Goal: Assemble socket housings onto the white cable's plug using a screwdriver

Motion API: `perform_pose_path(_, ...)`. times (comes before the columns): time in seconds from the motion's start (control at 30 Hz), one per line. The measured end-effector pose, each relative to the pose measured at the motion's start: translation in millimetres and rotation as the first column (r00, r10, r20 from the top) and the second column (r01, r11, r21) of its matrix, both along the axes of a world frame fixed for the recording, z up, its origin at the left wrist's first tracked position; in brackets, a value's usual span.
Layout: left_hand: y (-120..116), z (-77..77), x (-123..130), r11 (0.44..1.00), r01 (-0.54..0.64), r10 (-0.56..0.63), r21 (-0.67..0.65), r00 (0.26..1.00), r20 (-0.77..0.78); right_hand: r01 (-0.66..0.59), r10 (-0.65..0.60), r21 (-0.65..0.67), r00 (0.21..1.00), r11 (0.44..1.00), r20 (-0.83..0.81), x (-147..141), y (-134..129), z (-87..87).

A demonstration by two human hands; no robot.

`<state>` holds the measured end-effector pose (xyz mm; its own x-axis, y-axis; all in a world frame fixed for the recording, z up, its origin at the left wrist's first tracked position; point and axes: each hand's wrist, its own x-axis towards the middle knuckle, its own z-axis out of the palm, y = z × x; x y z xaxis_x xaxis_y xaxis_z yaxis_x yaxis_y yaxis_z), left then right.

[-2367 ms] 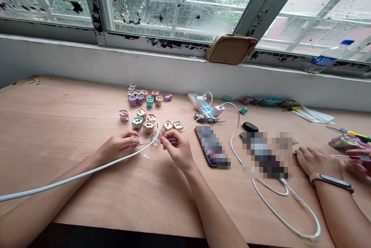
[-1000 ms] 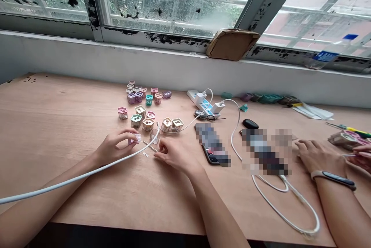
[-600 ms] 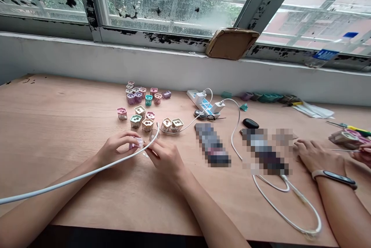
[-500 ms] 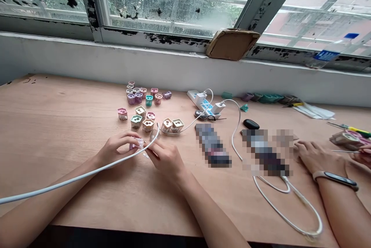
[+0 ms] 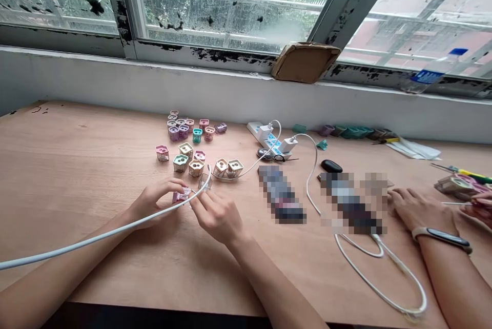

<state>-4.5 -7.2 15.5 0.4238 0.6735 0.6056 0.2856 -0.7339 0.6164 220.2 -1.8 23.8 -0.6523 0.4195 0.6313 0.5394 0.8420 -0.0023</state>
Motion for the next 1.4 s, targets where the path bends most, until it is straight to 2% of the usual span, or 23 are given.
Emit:
perform_pose_path(0.13,0.5,-2.5,-1.7,1.000,-0.004,0.005,0.027,0.999,-0.036,0.031,-0.036,0.082,0.997,0.996,0.063,-4.7,-3.1,0.8)
perform_pose_path(0.27,1.5,-5.3,-3.2,1.000,0.008,-0.007,0.022,0.998,-0.067,-0.003,0.000,0.064,0.999,0.998,0.050,-5.0,-3.8,3.0)
perform_pose_path(0.4,1.3,-4.1,-2.6,1.000,-0.005,0.006,0.022,0.999,-0.044,0.011,-0.015,0.061,0.998,0.998,0.063,-3.8,-4.3,3.6)
perform_pose_path(0.57,0.7,-1.0,-1.9,0.999,-0.025,0.026,0.041,0.999,-0.031,0.008,-0.009,0.089,1.000,0.996,0.006,-5.9,-6.2,4.9)
perform_pose_path(1.07,-0.3,3.7,-2.6,0.997,-0.027,0.028,0.068,0.999,-0.021,0.003,0.001,0.036,0.993,0.999,-0.119,-9.4,-8.1,6.3)
perform_pose_path(1.4,-0.9,0.2,-1.6,0.998,-0.031,0.032,0.051,0.999,-0.016,-0.026,0.031,0.041,0.990,0.999,-0.140,-8.4,-7.3,5.2)
